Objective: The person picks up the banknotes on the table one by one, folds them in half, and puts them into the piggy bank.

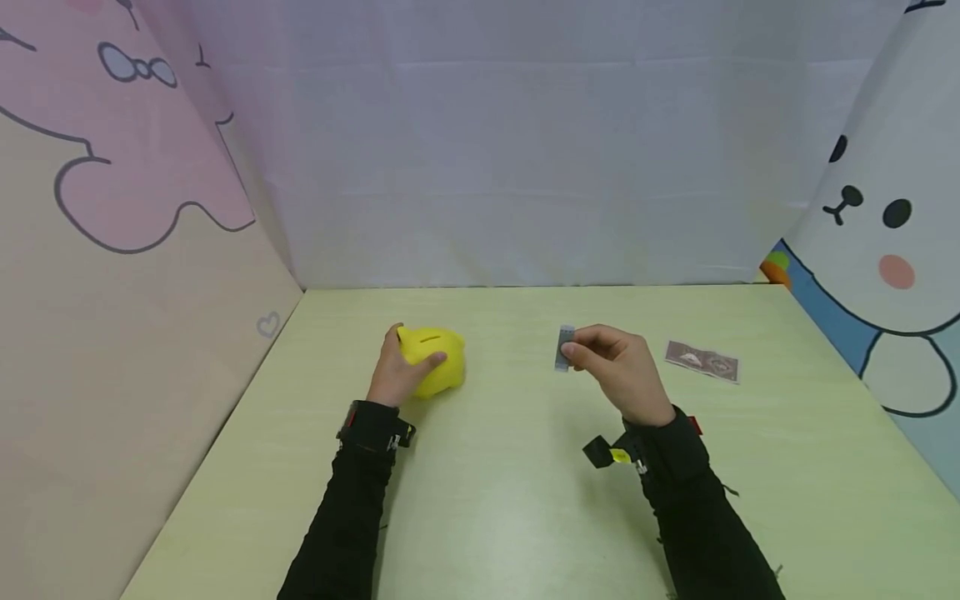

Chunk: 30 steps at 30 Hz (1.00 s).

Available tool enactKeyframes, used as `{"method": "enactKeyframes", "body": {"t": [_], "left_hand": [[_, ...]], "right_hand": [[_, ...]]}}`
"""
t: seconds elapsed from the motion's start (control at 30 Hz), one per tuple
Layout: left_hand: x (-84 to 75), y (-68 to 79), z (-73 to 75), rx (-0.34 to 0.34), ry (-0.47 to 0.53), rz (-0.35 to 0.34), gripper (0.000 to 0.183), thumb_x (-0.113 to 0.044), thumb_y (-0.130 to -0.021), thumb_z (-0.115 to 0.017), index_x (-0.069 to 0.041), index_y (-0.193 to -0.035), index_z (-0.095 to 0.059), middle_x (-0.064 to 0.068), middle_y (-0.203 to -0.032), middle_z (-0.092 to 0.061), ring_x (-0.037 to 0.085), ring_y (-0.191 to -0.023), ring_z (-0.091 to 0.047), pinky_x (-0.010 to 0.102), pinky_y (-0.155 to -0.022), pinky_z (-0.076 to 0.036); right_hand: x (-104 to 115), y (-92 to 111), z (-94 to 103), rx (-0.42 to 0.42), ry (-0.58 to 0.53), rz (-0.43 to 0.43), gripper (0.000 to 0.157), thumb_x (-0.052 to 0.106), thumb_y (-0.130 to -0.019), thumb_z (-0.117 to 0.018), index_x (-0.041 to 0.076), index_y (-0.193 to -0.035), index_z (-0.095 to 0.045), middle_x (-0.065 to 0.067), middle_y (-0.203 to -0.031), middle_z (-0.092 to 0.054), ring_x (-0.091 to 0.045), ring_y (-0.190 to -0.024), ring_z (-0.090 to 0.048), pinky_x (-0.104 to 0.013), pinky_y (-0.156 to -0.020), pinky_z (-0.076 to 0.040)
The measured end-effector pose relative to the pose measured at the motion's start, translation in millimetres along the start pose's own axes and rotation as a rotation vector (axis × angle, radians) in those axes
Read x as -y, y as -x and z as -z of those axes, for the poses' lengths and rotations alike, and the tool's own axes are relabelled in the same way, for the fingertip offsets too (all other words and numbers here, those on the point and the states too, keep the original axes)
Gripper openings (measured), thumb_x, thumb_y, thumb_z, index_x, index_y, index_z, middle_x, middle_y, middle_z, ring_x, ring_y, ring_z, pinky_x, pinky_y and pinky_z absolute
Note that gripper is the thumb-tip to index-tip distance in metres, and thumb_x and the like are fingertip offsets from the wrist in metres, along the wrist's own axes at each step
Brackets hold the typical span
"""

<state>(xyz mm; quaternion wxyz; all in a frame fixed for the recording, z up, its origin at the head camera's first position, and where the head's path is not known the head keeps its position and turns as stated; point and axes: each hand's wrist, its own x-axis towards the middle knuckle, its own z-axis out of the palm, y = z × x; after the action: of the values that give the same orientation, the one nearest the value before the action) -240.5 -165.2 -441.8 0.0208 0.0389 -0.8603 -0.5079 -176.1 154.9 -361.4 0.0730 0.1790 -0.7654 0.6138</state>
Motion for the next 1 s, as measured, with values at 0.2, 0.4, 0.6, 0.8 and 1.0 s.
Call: {"method": "enactKeyframes", "body": {"t": [0.2, 0.4, 0.6, 0.8, 1.0], "left_hand": [[-5.9, 2.8, -6.1, 0.022, -0.015, -0.018, 0.113, -0.059, -0.068, -0.072, -0.01, -0.149, -0.012, 0.015, -0.133, -0.039, 0.028, -0.108, -0.045, 0.043, -0.092, -0.042], [-12.6, 6.1, -13.3, 0.045, -0.013, -0.033, 0.111, -0.058, -0.067, -0.073, -0.009, -0.148, -0.016, 0.013, -0.129, -0.042, 0.027, -0.105, -0.047, 0.042, -0.09, -0.043], [-17.8, 11.7, -21.9, 0.067, -0.022, -0.049, 0.109, -0.059, -0.066, -0.074, -0.01, -0.147, -0.019, 0.012, -0.124, -0.044, 0.026, -0.103, -0.047, 0.04, -0.09, -0.042], [-22.1, 16.4, -30.4, 0.091, -0.02, -0.088, 0.104, -0.053, -0.069, -0.075, -0.009, -0.146, -0.02, 0.012, -0.122, -0.046, 0.026, -0.101, -0.048, 0.039, -0.089, -0.043], [-25.8, 21.2, -36.3, 0.111, -0.024, -0.103, 0.101, -0.051, -0.069, -0.075, -0.009, -0.145, -0.023, 0.011, -0.123, -0.046, 0.025, -0.101, -0.048, 0.038, -0.089, -0.043]], "right_hand": [[0.4, -0.4, -0.2, 0.007, -0.002, -0.004, 0.022, 0.015, -0.09, -0.061, -0.005, -0.099, -0.063, -0.015, -0.089, -0.06, -0.019, -0.075, -0.055, -0.024, -0.07, -0.05], [1.0, -1.0, -0.3, 0.008, 0.013, -0.018, 0.022, 0.017, -0.09, -0.061, -0.003, -0.1, -0.062, -0.014, -0.089, -0.061, -0.018, -0.076, -0.056, -0.024, -0.07, -0.051], [1.1, -0.6, -0.6, 0.016, 0.005, -0.007, 0.023, 0.016, -0.09, -0.061, -0.004, -0.1, -0.062, -0.014, -0.089, -0.061, -0.019, -0.076, -0.056, -0.024, -0.07, -0.051], [-0.2, -0.1, -1.4, 0.022, -0.005, -0.003, 0.023, 0.017, -0.09, -0.061, -0.003, -0.101, -0.062, -0.013, -0.09, -0.061, -0.019, -0.077, -0.056, -0.024, -0.071, -0.051], [-1.6, 0.3, -2.2, 0.028, -0.018, 0.007, 0.023, 0.016, -0.09, -0.061, -0.003, -0.102, -0.061, -0.012, -0.091, -0.061, -0.018, -0.077, -0.057, -0.024, -0.071, -0.051]]}}
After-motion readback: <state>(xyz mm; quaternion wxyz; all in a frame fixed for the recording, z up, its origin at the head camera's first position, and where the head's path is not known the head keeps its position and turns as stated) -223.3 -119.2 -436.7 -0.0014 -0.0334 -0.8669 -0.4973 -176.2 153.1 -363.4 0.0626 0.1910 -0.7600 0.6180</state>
